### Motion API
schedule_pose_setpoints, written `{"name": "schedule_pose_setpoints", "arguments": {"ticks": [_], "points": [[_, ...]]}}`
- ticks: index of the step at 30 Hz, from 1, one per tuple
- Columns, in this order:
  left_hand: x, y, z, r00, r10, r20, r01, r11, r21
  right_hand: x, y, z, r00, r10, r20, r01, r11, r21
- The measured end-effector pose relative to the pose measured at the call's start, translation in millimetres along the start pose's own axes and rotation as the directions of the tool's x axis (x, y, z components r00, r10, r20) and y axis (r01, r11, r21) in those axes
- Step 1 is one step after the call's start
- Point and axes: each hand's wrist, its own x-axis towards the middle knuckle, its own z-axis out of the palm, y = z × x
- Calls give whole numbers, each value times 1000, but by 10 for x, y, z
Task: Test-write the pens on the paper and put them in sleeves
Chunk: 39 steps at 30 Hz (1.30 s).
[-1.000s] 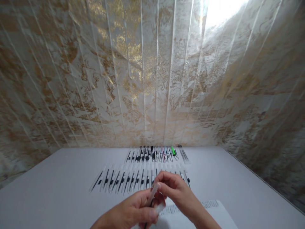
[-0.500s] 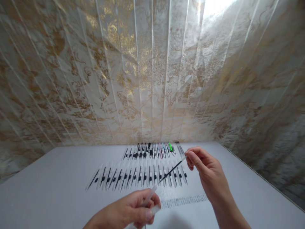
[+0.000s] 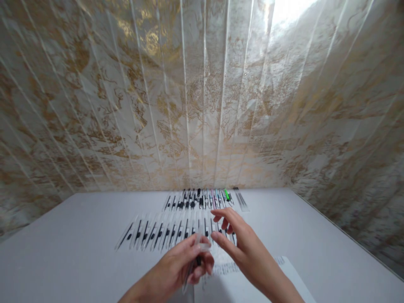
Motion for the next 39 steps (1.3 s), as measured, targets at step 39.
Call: {"name": "schedule_pose_setpoints", "arguments": {"ticks": [39], "points": [[-70,-79,171,967,162,-196,-69,909,411,23,117,-37,997,-57,-57,61,996,67]]}}
